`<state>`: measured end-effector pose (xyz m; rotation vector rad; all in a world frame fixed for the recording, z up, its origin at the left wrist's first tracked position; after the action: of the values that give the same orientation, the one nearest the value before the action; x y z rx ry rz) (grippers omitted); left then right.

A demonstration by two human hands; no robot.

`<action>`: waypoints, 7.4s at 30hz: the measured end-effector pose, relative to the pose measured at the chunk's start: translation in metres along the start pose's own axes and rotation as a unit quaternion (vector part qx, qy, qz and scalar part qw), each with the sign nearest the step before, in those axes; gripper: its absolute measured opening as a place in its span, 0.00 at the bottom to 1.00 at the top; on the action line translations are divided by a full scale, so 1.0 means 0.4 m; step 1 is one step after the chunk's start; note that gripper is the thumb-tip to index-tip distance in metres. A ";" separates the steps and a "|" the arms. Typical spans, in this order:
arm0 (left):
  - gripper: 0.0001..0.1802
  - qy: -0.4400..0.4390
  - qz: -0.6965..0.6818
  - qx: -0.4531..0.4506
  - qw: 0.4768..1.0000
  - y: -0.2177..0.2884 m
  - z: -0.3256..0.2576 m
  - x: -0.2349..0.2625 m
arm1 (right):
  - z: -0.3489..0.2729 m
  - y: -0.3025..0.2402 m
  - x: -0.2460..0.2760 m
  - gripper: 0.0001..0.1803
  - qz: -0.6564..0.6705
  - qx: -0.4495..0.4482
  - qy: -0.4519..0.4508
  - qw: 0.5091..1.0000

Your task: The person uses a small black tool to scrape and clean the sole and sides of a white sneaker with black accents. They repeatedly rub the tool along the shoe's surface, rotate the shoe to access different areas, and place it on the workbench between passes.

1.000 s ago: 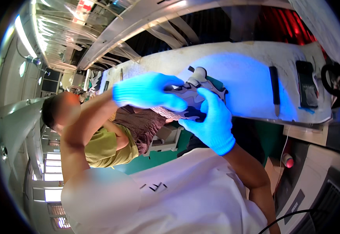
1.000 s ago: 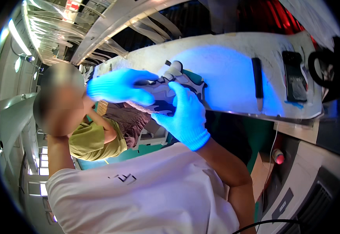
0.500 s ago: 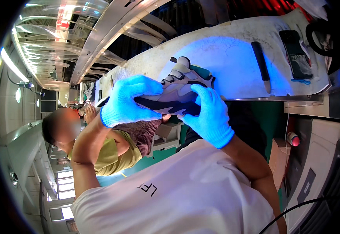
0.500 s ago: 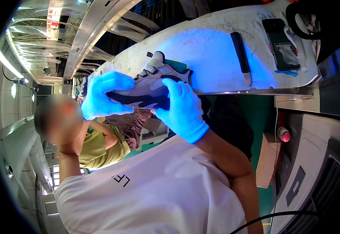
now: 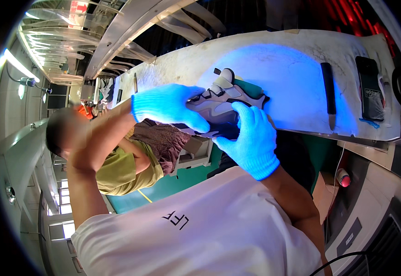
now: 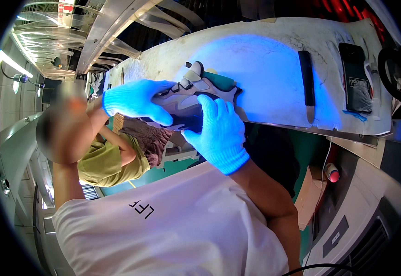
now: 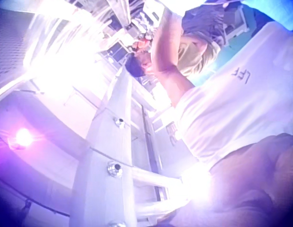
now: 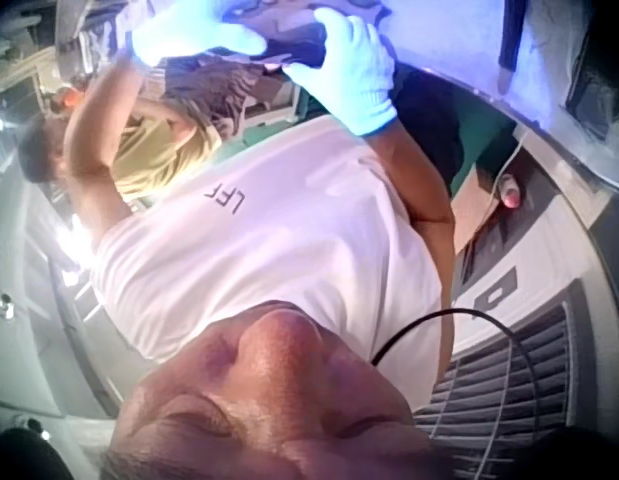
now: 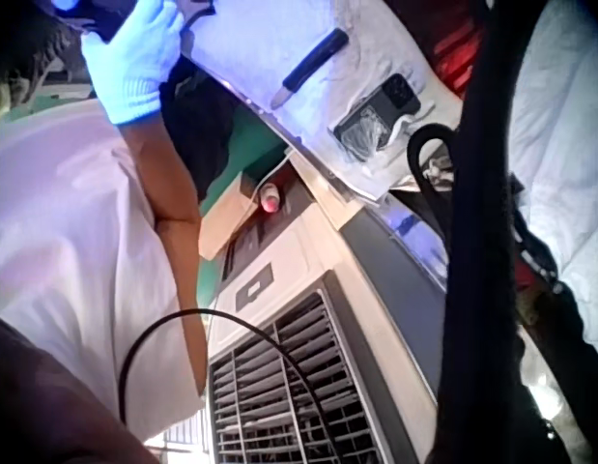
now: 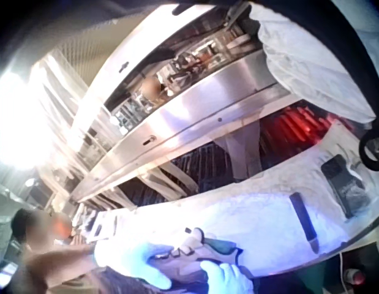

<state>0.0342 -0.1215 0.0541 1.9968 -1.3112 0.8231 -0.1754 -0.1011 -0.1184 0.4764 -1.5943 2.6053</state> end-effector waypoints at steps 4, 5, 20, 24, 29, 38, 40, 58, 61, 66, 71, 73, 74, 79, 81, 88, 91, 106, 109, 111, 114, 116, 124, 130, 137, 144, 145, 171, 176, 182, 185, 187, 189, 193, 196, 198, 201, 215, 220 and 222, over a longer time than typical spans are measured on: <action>0.56 -0.012 0.035 0.024 0.999 0.036 0.049 -0.032 | 0.000 0.002 -0.014 0.50 -0.018 0.006 -0.003 1.000; 0.56 -0.007 0.032 0.026 0.999 0.038 0.050 -0.033 | 0.002 0.001 -0.013 0.50 -0.020 0.001 -0.008 1.000; 0.55 0.057 0.079 0.050 0.994 0.038 0.089 -0.079 | 0.040 -0.006 -0.031 0.49 -0.036 -0.047 -0.104 0.993; 0.50 0.072 0.098 0.029 0.992 0.053 0.104 -0.071 | 0.064 -0.013 -0.038 0.56 -0.037 -0.036 -0.064 0.997; 0.45 -0.018 -0.092 -0.082 0.992 0.024 0.012 0.021 | 0.026 -0.031 0.044 0.62 -0.018 -0.044 -0.045 0.998; 0.64 0.085 -0.710 -0.179 0.676 -0.075 -0.112 -0.386 | -0.135 0.056 0.147 0.57 0.343 -0.323 0.020 0.882; 0.62 0.081 -0.773 -0.103 0.621 0.008 -0.115 -0.497 | -0.144 0.064 0.149 0.54 0.421 -0.394 0.031 0.817; 0.35 0.292 -0.552 -0.195 0.756 0.056 -0.031 -0.615 | 0.035 -0.227 0.294 0.47 0.168 -0.029 -0.132 0.976; 0.39 0.343 -0.606 -0.255 0.670 0.031 -0.037 -0.611 | 0.019 -0.217 0.243 0.42 0.127 0.087 -0.134 0.979; 0.28 0.396 -0.613 -0.343 0.591 -0.030 -0.135 -0.518 | -0.023 -0.243 0.171 0.44 0.053 0.188 -0.164 0.967; 0.13 0.462 -0.557 -0.337 0.603 -0.056 -0.207 -0.444 | -0.032 -0.270 0.115 0.48 0.042 0.193 -0.177 0.964; 0.11 0.486 -0.541 -0.348 0.591 -0.054 -0.210 -0.457 | -0.016 -0.299 0.115 0.48 -0.001 0.165 -0.200 0.966; 0.12 0.515 -0.515 -0.366 0.580 -0.044 -0.215 -0.479 | -0.003 -0.288 0.124 0.48 0.022 0.175 -0.228 0.958; 0.06 0.487 -0.487 -0.407 0.600 -0.015 -0.212 -0.449 | -0.007 -0.263 0.170 0.47 0.042 0.164 -0.227 0.959; 0.05 0.495 -0.459 -0.410 0.613 0.002 -0.204 -0.442 | -0.020 -0.257 0.190 0.46 0.041 0.142 -0.208 0.967; 0.03 0.430 -0.375 -0.505 0.647 0.055 -0.161 -0.420 | -0.065 -0.223 0.263 0.45 0.065 0.077 -0.137 0.985; 0.04 0.390 -0.366 -0.518 0.667 0.093 -0.138 -0.442 | -0.085 -0.209 0.291 0.44 0.076 0.052 -0.107 0.990; 0.20 0.228 -0.453 -0.482 0.714 0.220 -0.127 -0.348 | -0.143 -0.165 0.354 0.40 0.101 -0.010 -0.013 0.995; 0.27 0.230 -0.438 -0.458 0.739 0.228 -0.127 -0.356 | -0.157 -0.177 0.357 0.40 0.093 -0.017 0.004 0.995; 0.28 0.232 -0.430 -0.454 0.745 0.229 -0.127 -0.367 | -0.164 -0.180 0.361 0.39 0.090 -0.021 0.008 0.996; 0.27 0.250 -0.432 -0.479 0.722 0.235 -0.119 -0.386 | -0.191 -0.184 0.367 0.38 0.083 -0.027 0.024 0.996; 0.27 0.288 -0.438 -0.488 0.698 0.241 -0.119 -0.414 | -0.196 -0.183 0.363 0.38 0.081 -0.024 0.028 0.996; 0.23 0.336 -0.448 -0.508 0.655 0.215 -0.122 -0.440 | -0.217 -0.177 0.353 0.36 0.080 -0.014 0.050 0.995; 0.22 0.369 -0.401 -0.541 0.641 0.210 -0.133 -0.412 | -0.226 -0.194 0.344 0.35 0.071 -0.018 0.072 0.995; 0.24 0.304 -0.464 -0.543 0.630 0.171 -0.096 -0.465 | -0.213 -0.201 0.356 0.32 0.068 0.022 0.018 0.997; 0.27 0.346 -0.456 -0.534 0.622 0.202 -0.126 -0.430 | -0.215 -0.223 0.360 0.28 0.085 -0.113 0.041 0.989; 0.27 0.355 -0.466 -0.530 0.613 0.208 -0.122 -0.428 | -0.219 -0.232 0.354 0.28 0.090 -0.163 0.068 0.980; 0.40 0.333 -0.509 -0.331 0.722 -0.044 0.056 -0.539 | 0.060 -0.337 0.300 0.27 -0.155 0.017 -0.097 0.983; 0.37 0.347 -0.523 -0.353 0.694 0.000 0.027 -0.498 | 0.103 -0.360 0.252 0.27 -0.201 0.043 -0.139 0.969; 0.16 0.394 -0.557 -0.441 0.583 0.057 -0.005 -0.435 | 0.128 -0.363 0.265 0.26 -0.192 0.028 -0.193 0.962; 0.12 0.394 -0.492 -0.535 0.563 0.061 0.026 -0.424 | 0.154 -0.346 0.302 0.26 -0.190 0.119 -0.281 0.933; 0.23 0.373 -0.520 -0.532 0.555 0.083 0.045 -0.407 | 0.157 -0.332 0.328 0.29 -0.166 0.125 -0.287 0.935; 0.23 0.288 -0.547 -0.526 0.585 0.109 0.060 -0.372 | 0.121 -0.268 0.359 0.31 -0.110 0.195 -0.234 0.946; 0.17 0.231 -0.570 -0.449 0.648 0.180 0.068 -0.337 | 0.040 -0.164 0.420 0.32 -0.050 0.265 -0.118 0.956; 0.26 0.231 -0.494 -0.446 0.710 0.208 0.079 -0.322 | 0.007 -0.114 0.434 0.32 -0.026 0.187 -0.055 0.980; 0.27 0.203 -0.434 -0.477 0.736 0.236 0.088 -0.303 | -0.039 -0.093 0.422 0.32 -0.033 0.071 0.023 0.997; 0.28 0.162 -0.249 -0.439 0.848 0.263 0.106 -0.241 | -0.050 0.004 0.382 0.32 -0.032 -0.108 0.066 0.991; 0.40 0.385 -0.164 -0.352 0.837 0.113 0.078 -0.219 | 0.008 0.193 0.285 0.48 -0.013 0.013 -0.034 0.999; 0.32 0.382 -0.059 -0.219 0.896 0.022 0.015 -0.357 | 0.043 0.174 0.288 0.50 0.004 0.054 -0.079 0.995; 0.28 0.410 0.003 -0.259 0.875 0.044 0.034 -0.349 | 0.051 0.173 0.284 0.51 0.017 0.033 -0.106 0.994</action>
<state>-0.0245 -0.0600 -0.0588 1.0212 -0.8856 1.0239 -0.2924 -0.1645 -0.1368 0.7605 -1.5906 2.7189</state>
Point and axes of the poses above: each hand's wrist, its own z-axis towards the middle knuckle, its own x-axis out of the back of the hand, y = z × x, the point moved 1 cm from there along z, towards the middle knuckle, and after that the axes turned 13 degrees about y, right-handed, at the moved point
